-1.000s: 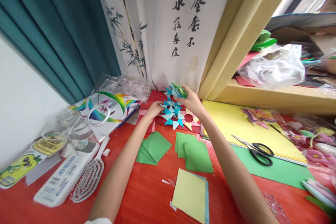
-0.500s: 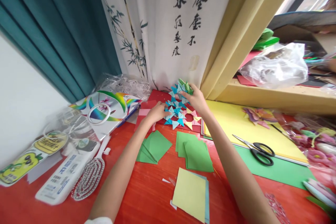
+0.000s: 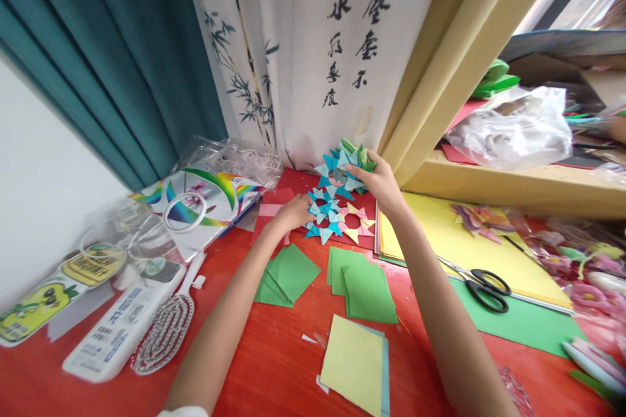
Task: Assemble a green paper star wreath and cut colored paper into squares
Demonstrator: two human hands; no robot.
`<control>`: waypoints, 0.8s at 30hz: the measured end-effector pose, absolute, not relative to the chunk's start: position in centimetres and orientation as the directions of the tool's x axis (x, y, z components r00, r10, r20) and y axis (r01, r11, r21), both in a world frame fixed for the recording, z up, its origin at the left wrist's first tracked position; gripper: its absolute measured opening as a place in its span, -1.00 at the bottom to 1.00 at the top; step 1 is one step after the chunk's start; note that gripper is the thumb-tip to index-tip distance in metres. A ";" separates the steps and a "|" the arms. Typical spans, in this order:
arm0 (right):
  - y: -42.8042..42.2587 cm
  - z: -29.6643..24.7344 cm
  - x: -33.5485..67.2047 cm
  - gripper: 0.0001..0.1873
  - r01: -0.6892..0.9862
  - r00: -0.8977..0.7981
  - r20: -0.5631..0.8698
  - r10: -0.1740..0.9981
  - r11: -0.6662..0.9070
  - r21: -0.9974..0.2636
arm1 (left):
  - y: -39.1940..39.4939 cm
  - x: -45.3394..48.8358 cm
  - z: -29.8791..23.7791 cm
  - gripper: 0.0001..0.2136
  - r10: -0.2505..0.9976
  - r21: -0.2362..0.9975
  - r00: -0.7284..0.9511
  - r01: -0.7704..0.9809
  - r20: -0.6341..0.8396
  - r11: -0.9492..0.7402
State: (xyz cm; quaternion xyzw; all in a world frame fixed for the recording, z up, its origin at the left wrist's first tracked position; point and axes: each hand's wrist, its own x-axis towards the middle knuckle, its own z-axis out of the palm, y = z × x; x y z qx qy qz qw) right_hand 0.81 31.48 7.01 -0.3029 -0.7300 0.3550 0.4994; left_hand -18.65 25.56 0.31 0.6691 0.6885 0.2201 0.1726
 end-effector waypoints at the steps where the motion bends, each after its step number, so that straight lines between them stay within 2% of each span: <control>1: 31.4 7.1 0.9 -0.61 0.044 -0.328 0.491 0.807 0.532 -0.846 | 25.5 -18.6 0.4 -0.75 0.997 0.548 -0.048 0.836 0.053 0.011; 4: 31.3 7.3 1.0 -0.59 -0.002 -0.325 0.457 0.828 0.483 -0.876 | 25.5 -18.5 0.9 -0.82 0.997 0.611 -0.057 0.791 0.054 0.012; 7: 31.0 7.4 1.0 -0.58 0.077 -0.280 0.517 0.809 0.556 -0.828 | 25.5 -18.4 1.8 -0.87 0.995 0.712 -0.073 0.702 0.069 0.002; 10: 30.6 7.3 0.6 -0.54 0.280 -0.312 0.627 0.714 0.699 -0.658 | 25.3 -18.2 2.7 -0.88 0.995 0.840 -0.084 0.543 0.052 0.002; 12: 30.2 7.0 0.1 -0.53 0.395 -0.445 0.644 0.623 0.781 -0.483 | 25.2 -18.0 3.1 -0.84 0.995 0.914 -0.096 0.407 0.032 0.010; 14: 29.9 6.5 -0.6 -0.51 0.420 -0.584 0.604 0.542 0.839 -0.346 | 25.0 -17.8 3.5 -0.80 0.992 0.962 -0.124 0.271 0.021 0.014; 19: 28.8 5.5 -2.3 -0.43 0.387 -0.698 0.547 0.462 0.886 -0.254 | 25.2 -17.8 3.4 -0.73 0.978 1.000 -0.208 0.031 0.011 -0.005; 24: 28.6 5.0 -2.9 -0.29 0.390 -0.697 0.565 0.442 0.895 -0.219 | 25.6 -17.8 3.3 -0.68 0.974 0.999 -0.225 -0.040 0.026 -0.036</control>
